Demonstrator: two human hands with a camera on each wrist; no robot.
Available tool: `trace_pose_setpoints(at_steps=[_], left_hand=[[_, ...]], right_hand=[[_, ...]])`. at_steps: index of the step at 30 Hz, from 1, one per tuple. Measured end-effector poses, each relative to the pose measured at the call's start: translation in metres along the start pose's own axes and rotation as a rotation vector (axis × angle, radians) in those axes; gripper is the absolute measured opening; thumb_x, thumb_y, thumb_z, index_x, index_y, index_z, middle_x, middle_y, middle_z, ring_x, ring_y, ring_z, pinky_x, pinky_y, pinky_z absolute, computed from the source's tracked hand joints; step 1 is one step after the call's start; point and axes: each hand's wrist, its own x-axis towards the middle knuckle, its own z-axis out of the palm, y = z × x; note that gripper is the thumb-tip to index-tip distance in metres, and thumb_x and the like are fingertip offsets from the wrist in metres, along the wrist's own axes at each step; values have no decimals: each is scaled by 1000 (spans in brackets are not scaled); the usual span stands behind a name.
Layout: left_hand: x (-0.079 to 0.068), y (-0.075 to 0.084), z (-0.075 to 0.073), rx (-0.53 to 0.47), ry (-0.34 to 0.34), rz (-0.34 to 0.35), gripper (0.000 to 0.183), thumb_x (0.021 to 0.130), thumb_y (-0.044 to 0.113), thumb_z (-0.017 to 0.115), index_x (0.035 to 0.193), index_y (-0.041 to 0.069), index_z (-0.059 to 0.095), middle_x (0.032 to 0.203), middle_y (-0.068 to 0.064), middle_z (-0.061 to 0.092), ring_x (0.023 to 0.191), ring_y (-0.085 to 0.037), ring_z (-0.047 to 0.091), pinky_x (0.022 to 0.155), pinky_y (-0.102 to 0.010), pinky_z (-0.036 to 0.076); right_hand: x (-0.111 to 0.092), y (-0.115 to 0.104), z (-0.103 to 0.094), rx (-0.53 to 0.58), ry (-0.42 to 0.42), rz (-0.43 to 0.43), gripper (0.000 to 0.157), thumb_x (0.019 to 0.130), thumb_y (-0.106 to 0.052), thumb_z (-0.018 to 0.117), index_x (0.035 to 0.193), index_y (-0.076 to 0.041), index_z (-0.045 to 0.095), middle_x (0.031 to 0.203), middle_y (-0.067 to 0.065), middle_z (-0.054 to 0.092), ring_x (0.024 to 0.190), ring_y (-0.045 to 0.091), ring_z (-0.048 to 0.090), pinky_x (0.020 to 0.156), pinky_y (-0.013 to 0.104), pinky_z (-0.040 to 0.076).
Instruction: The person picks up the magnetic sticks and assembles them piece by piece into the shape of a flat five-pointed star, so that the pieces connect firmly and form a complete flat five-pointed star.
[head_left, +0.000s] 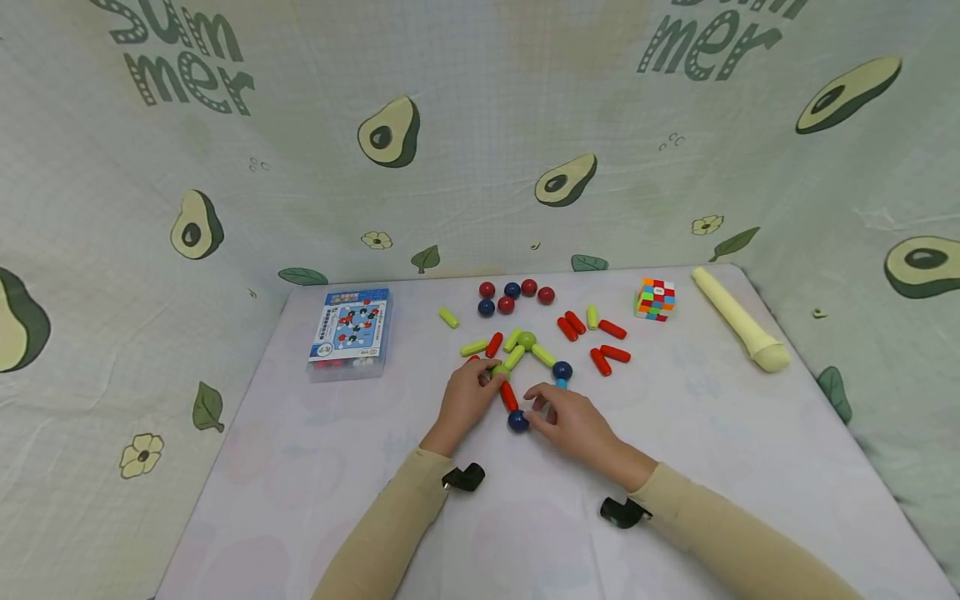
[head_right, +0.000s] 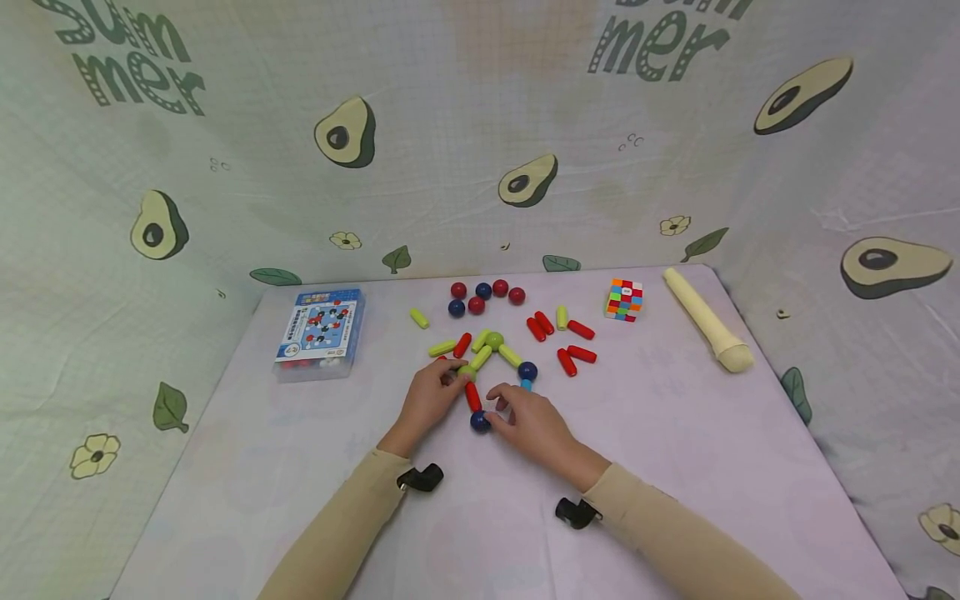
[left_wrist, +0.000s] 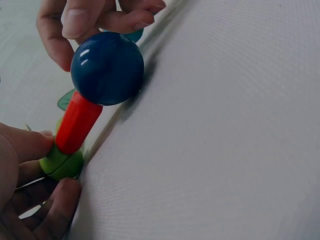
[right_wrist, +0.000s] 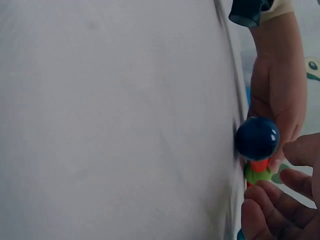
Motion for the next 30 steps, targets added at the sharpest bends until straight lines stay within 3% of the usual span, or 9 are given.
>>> trace_pose_setpoints(at_steps=[5, 9, 14, 21, 30], left_hand=[[0, 0, 1, -5, 3, 2, 32, 97, 33, 72, 124, 17, 73, 82, 3, 58, 73, -13, 52, 63, -26, 42], [0, -1, 1, -11, 8, 3, 32, 97, 33, 72, 124, 17, 73, 81, 3, 57, 73, -14, 52, 62, -26, 42], [0, -1, 1, -19, 3, 0, 32, 97, 32, 72, 124, 17, 73, 81, 3, 57, 72, -14, 51, 62, -26, 41], [-1, 0, 0, -25, 0, -5, 32, 97, 32, 72, 125, 16, 73, 82, 3, 57, 72, -14, 51, 62, -25, 41], [-2, 0, -1, -14, 2, 7, 31, 97, 31, 72, 125, 16, 73, 83, 4, 58, 73, -12, 52, 62, -25, 42]], right_hand=[[6, 11, -13, -6, 111, 26, 24, 93, -21, 76, 116, -15, 69, 90, -4, 59, 71, 11, 50, 60, 25, 45], [14, 25, -23, 4, 160, 103, 26, 95, -21, 74, 119, -13, 68, 102, 6, 57, 73, 16, 50, 59, 27, 44], [19, 42, -30, 2, 134, 190, 34, 98, -22, 69, 131, -14, 65, 117, 10, 56, 77, 18, 53, 61, 29, 46], [24, 51, -33, 17, 59, 202, 36, 101, -22, 66, 136, -15, 63, 103, 6, 66, 77, 20, 53, 65, 33, 45], [26, 48, -36, 8, 56, 208, 36, 101, -21, 65, 136, -13, 62, 108, 8, 65, 76, 19, 52, 64, 32, 45]])
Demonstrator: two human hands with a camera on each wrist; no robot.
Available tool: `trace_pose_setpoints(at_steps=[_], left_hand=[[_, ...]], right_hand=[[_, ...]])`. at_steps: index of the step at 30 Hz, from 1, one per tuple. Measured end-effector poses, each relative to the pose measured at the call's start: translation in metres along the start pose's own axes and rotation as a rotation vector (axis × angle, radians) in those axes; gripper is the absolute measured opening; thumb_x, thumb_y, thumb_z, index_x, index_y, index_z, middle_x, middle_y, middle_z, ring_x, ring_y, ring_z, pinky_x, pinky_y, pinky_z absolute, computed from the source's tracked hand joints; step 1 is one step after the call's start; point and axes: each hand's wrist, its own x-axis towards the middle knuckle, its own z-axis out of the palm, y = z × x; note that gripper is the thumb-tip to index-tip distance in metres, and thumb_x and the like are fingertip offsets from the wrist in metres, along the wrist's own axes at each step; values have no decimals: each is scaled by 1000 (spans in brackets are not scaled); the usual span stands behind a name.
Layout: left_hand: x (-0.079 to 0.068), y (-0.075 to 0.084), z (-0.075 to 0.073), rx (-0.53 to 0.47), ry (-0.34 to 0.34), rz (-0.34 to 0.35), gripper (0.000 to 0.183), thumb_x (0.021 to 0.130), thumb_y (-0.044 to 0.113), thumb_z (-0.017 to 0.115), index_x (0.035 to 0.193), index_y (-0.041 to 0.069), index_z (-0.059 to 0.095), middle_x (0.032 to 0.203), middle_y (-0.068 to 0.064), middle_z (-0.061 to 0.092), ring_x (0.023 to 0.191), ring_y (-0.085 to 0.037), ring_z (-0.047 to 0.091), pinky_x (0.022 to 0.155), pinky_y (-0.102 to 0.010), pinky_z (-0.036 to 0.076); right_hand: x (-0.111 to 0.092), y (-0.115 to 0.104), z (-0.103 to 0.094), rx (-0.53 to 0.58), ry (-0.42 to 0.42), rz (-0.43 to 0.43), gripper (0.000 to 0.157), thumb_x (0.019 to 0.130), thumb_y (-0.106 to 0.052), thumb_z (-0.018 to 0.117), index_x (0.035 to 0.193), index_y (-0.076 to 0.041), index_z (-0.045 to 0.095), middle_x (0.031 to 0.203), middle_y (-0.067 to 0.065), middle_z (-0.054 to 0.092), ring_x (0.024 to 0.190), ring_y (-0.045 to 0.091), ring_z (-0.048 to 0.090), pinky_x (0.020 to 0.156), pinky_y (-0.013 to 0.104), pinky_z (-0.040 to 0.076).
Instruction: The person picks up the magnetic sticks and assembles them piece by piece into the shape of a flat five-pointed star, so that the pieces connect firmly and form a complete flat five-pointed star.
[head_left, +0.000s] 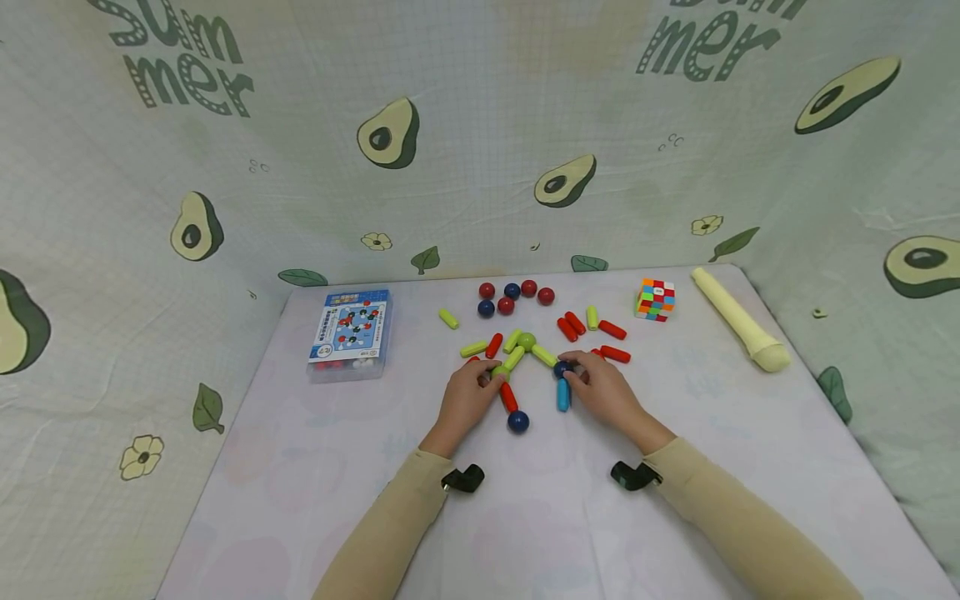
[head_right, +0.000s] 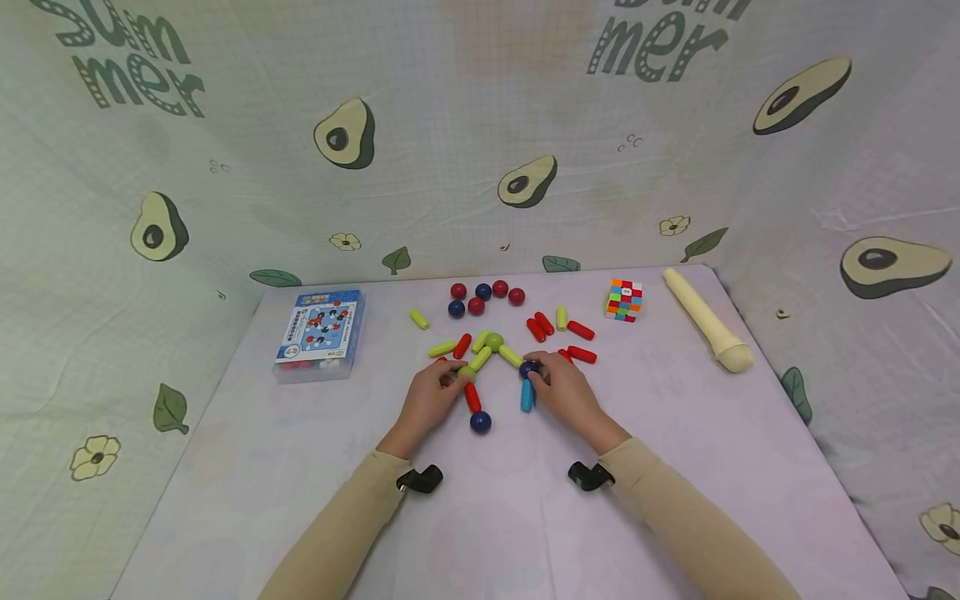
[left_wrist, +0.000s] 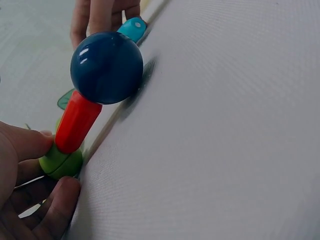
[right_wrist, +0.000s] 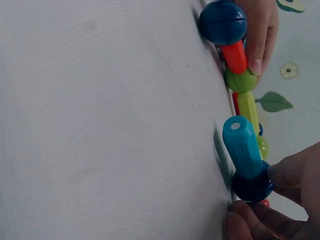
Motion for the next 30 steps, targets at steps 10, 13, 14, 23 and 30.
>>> trace_pose_setpoints(at_steps=[10, 13, 14, 23, 30], left_hand=[[-1, 0, -1, -12, 8, -4, 30, 97, 29, 72, 124, 16, 73, 83, 4, 58, 73, -13, 52, 63, -25, 43], [-1, -1, 0, -11, 4, -7, 31, 97, 29, 72, 125, 17, 73, 83, 4, 58, 73, -13, 52, 62, -25, 43], [0, -1, 0, -12, 2, -8, 31, 97, 30, 72, 125, 17, 73, 83, 4, 58, 73, -12, 52, 62, -25, 43], [1, 0, -1, -11, -2, -3, 31, 97, 30, 72, 125, 17, 73, 82, 4, 58, 73, -13, 52, 62, -25, 42], [1, -1, -1, -24, -4, 0, 31, 97, 29, 72, 125, 17, 73, 81, 4, 57, 73, -12, 52, 62, -24, 42]], right_hand=[[37, -3, -14, -26, 67, -13, 37, 102, -22, 64, 137, -11, 61, 123, 12, 63, 92, 26, 54, 74, 38, 50], [57, -1, -21, -50, 82, -21, 39, 101, -22, 65, 137, -8, 61, 122, 15, 63, 101, 31, 54, 83, 44, 50], [63, -1, -23, -56, 85, -23, 40, 101, -22, 65, 137, -8, 60, 123, 16, 63, 104, 32, 54, 86, 46, 50], [118, 10, -29, -87, -9, -7, 51, 102, -25, 63, 149, -14, 50, 142, 18, 54, 128, 38, 47, 105, 55, 45], [147, 12, -26, -140, -100, -48, 55, 103, -23, 61, 155, -18, 43, 153, 17, 46, 138, 40, 41, 114, 58, 33]])
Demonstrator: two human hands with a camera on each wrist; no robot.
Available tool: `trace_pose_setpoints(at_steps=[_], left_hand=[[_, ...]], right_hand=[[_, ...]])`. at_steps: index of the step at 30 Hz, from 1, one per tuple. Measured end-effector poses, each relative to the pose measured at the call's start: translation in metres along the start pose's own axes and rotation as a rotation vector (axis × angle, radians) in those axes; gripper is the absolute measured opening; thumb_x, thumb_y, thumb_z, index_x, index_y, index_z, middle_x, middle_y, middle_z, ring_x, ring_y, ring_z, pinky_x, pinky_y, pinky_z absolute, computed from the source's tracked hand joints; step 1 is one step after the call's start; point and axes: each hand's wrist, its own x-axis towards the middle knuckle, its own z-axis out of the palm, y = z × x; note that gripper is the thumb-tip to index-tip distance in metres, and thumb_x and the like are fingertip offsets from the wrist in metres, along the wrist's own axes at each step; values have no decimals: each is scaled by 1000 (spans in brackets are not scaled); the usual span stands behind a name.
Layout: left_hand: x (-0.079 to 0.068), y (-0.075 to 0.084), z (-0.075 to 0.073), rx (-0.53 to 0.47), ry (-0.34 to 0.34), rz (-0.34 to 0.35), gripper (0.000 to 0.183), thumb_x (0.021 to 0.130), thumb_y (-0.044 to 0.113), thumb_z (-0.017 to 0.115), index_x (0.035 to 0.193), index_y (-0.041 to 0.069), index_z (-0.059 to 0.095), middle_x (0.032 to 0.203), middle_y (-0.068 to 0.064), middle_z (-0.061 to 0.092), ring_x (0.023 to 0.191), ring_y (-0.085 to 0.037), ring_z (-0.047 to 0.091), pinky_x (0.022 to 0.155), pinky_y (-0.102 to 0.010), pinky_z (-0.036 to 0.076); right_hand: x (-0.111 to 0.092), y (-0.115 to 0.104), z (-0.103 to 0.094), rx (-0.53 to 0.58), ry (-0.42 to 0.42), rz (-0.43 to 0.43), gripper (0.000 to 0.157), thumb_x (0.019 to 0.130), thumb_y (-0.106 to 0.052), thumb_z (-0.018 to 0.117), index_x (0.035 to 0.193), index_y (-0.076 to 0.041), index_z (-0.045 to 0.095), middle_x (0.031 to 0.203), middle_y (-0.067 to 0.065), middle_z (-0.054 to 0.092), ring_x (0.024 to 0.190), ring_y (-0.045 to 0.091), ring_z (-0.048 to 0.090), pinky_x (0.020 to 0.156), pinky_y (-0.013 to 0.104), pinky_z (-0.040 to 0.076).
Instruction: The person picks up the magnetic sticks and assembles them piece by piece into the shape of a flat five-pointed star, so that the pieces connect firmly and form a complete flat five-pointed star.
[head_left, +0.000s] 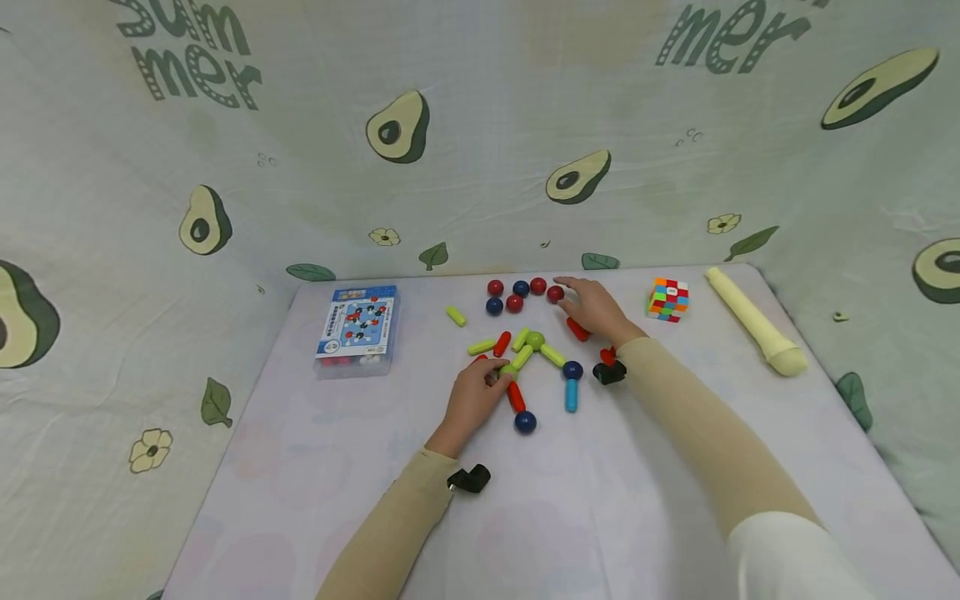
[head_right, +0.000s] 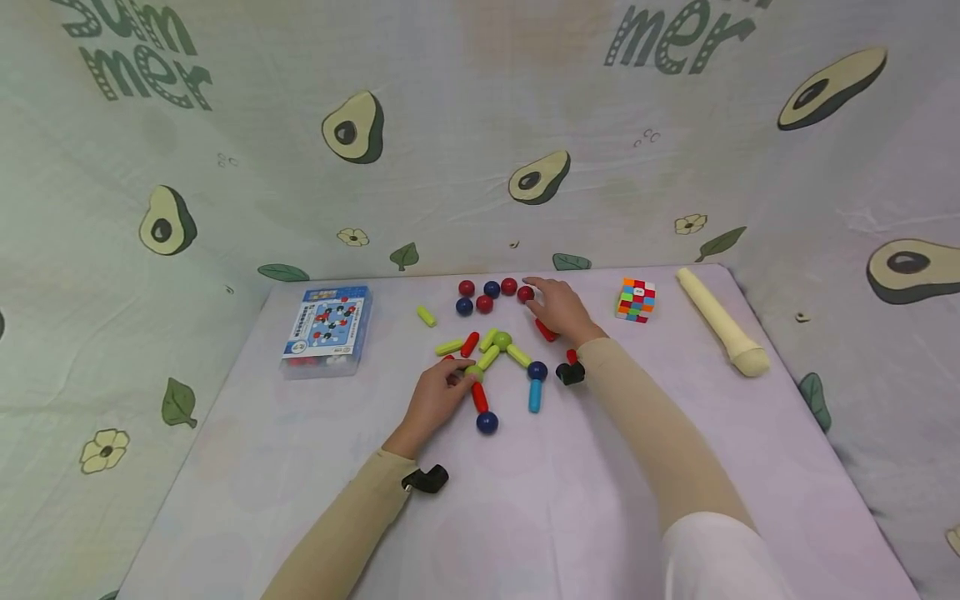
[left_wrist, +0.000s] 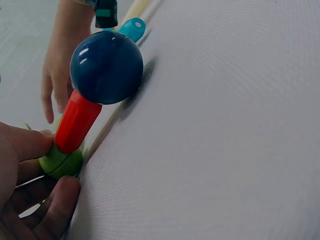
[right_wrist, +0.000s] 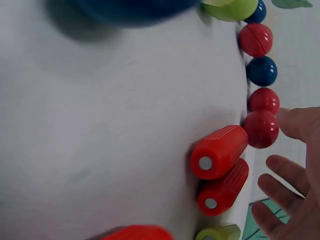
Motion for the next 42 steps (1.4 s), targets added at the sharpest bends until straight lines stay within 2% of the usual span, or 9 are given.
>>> trace_pose_setpoints(at_steps=[5, 9, 18, 25, 32, 39, 42], left_hand=[[0, 0, 0, 2, 5, 5, 30, 96, 29, 73, 124, 18, 73, 82, 5, 58, 74, -12, 52, 62, -24, 43], [0, -1, -1, -10, 4, 15, 29, 96, 29, 73, 124, 20, 73, 85, 5, 59, 75, -12, 53, 63, -24, 44], [1, -2, 0, -30, -9, 2, 27, 96, 30, 73, 122, 22, 72, 95, 6, 63, 79, -13, 56, 66, -25, 48], [1, -2, -1, -29, -15, -2, 27, 96, 31, 74, 122, 23, 72, 99, 6, 64, 79, -12, 56, 66, -24, 48], [0, 1, -2, -44, -20, 1, 26, 96, 29, 73, 121, 23, 72, 99, 6, 65, 77, -12, 56, 65, -25, 48], [1, 1, -2, -32, -22, -19, 26, 96, 30, 73, 121, 24, 73, 90, 6, 62, 75, -13, 55, 62, -25, 46], [1, 1, -1, -16, -17, -26, 27, 96, 30, 73, 122, 24, 73, 85, 6, 61, 73, -13, 54, 60, -25, 45]], right_hand=[[11, -6, -1, -46, -51, 22, 53, 103, -23, 60, 154, -17, 46, 148, 20, 51, 126, 38, 50, 109, 57, 41], [13, -8, 2, -80, -59, 33, 47, 103, -21, 61, 148, -16, 52, 139, 20, 58, 116, 36, 54, 103, 55, 45], [3, -9, 6, -103, -11, 2, 41, 100, -21, 66, 140, -16, 60, 130, 16, 64, 120, 38, 54, 104, 58, 42], [-21, -13, 3, -77, 15, -41, 41, 100, -22, 67, 140, -18, 59, 126, 14, 65, 114, 35, 55, 97, 52, 49], [-59, -23, 0, -90, 25, -112, 42, 99, -23, 69, 140, -20, 60, 130, 13, 64, 120, 35, 54, 104, 57, 43], [-95, -33, 3, -64, 29, -226, 40, 94, -23, 75, 133, -16, 67, 116, 5, 70, 102, 27, 63, 89, 46, 54], [-111, -34, 8, -53, 32, -250, 41, 92, -22, 77, 131, -16, 68, 118, 3, 71, 101, 25, 64, 90, 47, 53]])
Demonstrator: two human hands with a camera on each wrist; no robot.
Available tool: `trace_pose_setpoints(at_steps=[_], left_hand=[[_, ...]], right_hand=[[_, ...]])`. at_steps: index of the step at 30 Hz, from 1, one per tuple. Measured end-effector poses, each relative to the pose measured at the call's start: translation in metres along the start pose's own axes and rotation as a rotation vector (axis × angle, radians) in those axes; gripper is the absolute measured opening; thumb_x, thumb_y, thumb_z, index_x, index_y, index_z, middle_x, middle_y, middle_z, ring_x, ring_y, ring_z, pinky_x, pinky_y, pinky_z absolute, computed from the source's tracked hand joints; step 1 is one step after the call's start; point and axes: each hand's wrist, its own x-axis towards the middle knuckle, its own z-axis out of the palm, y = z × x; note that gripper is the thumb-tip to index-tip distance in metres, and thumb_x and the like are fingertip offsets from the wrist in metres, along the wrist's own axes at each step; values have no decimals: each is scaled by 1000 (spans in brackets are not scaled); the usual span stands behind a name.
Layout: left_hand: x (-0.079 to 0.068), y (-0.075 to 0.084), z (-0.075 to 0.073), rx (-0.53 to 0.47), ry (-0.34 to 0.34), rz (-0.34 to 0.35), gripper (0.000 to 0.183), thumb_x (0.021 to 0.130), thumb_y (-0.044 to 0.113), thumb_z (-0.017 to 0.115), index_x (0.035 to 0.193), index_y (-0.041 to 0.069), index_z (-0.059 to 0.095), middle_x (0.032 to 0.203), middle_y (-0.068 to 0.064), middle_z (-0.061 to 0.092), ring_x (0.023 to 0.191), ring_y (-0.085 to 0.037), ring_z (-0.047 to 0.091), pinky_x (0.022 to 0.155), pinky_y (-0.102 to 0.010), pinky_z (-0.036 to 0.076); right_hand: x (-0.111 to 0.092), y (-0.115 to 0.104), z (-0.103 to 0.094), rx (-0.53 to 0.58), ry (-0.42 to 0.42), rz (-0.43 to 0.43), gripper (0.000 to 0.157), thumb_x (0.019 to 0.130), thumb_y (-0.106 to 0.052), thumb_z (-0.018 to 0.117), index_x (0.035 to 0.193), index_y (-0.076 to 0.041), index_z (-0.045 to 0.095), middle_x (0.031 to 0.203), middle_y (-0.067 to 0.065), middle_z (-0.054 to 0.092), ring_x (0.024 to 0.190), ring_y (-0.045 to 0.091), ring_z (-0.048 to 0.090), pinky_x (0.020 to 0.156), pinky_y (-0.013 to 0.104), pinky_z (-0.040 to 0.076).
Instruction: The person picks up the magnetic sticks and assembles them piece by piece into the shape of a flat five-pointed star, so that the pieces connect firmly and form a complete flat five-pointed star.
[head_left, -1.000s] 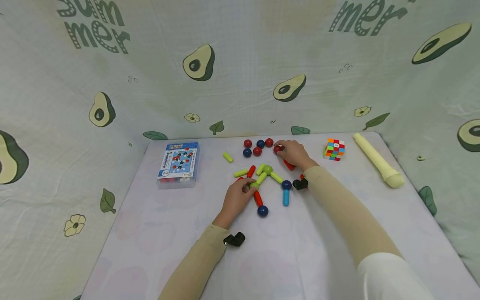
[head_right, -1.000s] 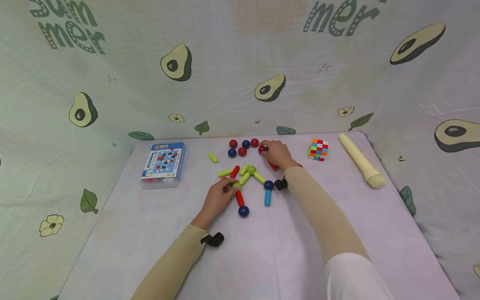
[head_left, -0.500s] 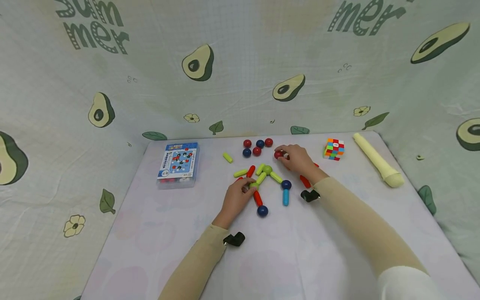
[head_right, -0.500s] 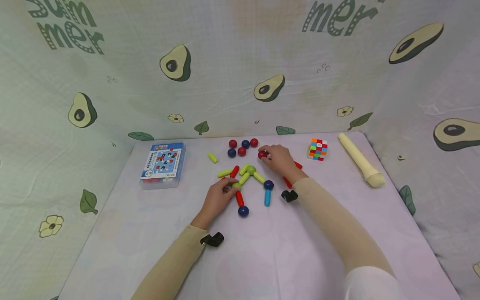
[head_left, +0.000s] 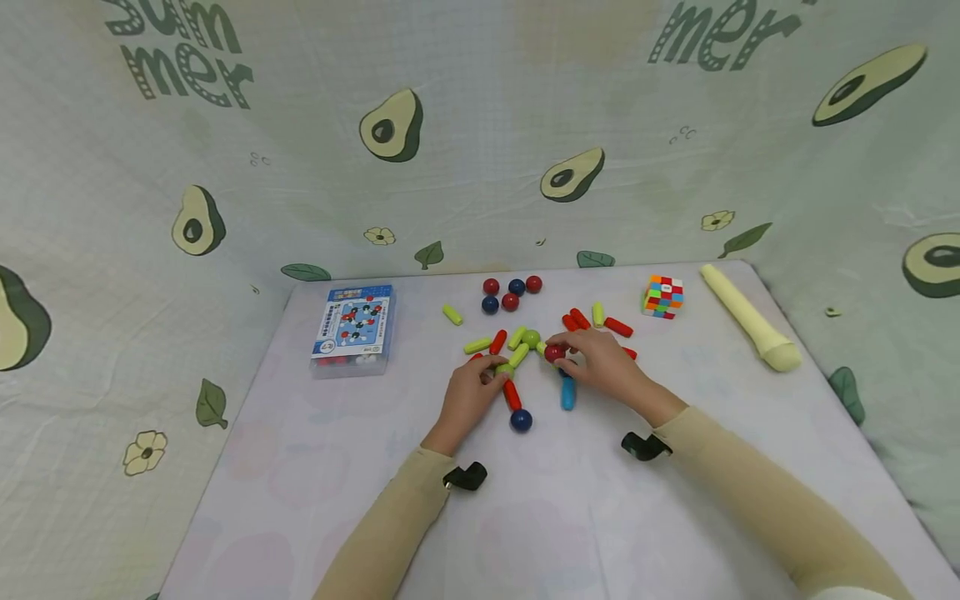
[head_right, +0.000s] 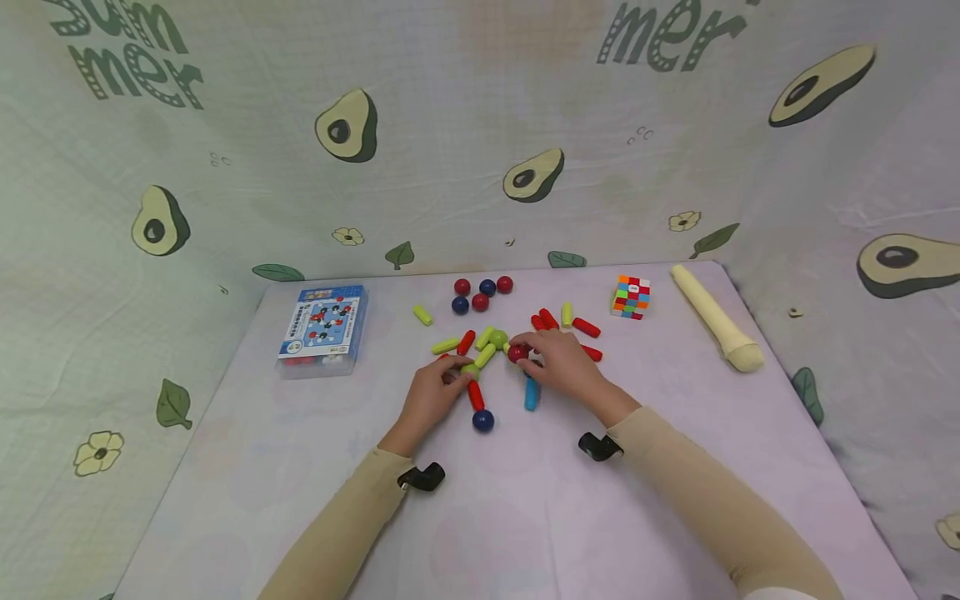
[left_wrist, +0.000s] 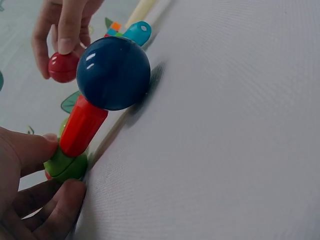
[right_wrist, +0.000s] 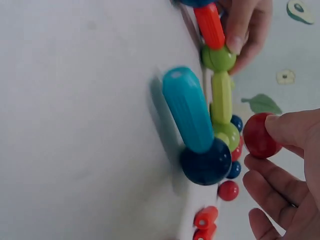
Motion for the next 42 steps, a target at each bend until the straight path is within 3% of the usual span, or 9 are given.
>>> trace_pose_setpoints(at_steps=[4, 10, 16, 42], left_hand=[[0, 1, 0, 13, 5, 2, 27, 96, 29, 74, 122, 23, 74, 83, 7, 62, 72, -12, 55, 60, -24, 46], [-1, 2, -1, 15, 12, 17, 27, 96, 29, 74, 122, 22, 74, 83, 7, 63, 72, -11, 56, 60, -23, 46], [-2, 2, -3, 6, 16, 12, 28, 96, 30, 74, 123, 23, 74, 82, 7, 63, 72, -12, 55, 60, -24, 46], [-3, 5, -5, -4, 1, -3, 29, 95, 30, 74, 124, 22, 74, 86, 6, 64, 74, -12, 56, 62, -24, 47]], right_hand=[[-21, -5, 7, 14, -6, 6, 43, 90, -22, 80, 131, -17, 68, 120, 3, 71, 104, 24, 64, 91, 48, 54], [-50, -13, 15, 33, -40, -8, 43, 89, -24, 81, 130, -19, 69, 113, -1, 69, 96, 19, 61, 83, 38, 54], [-69, -15, 20, 43, -67, -31, 40, 88, -24, 81, 125, -19, 69, 111, -5, 66, 97, 16, 60, 86, 39, 53], [-81, -4, 34, 31, -53, -69, 34, 85, -24, 84, 116, -24, 71, 109, -9, 58, 95, 9, 54, 82, 32, 55]])
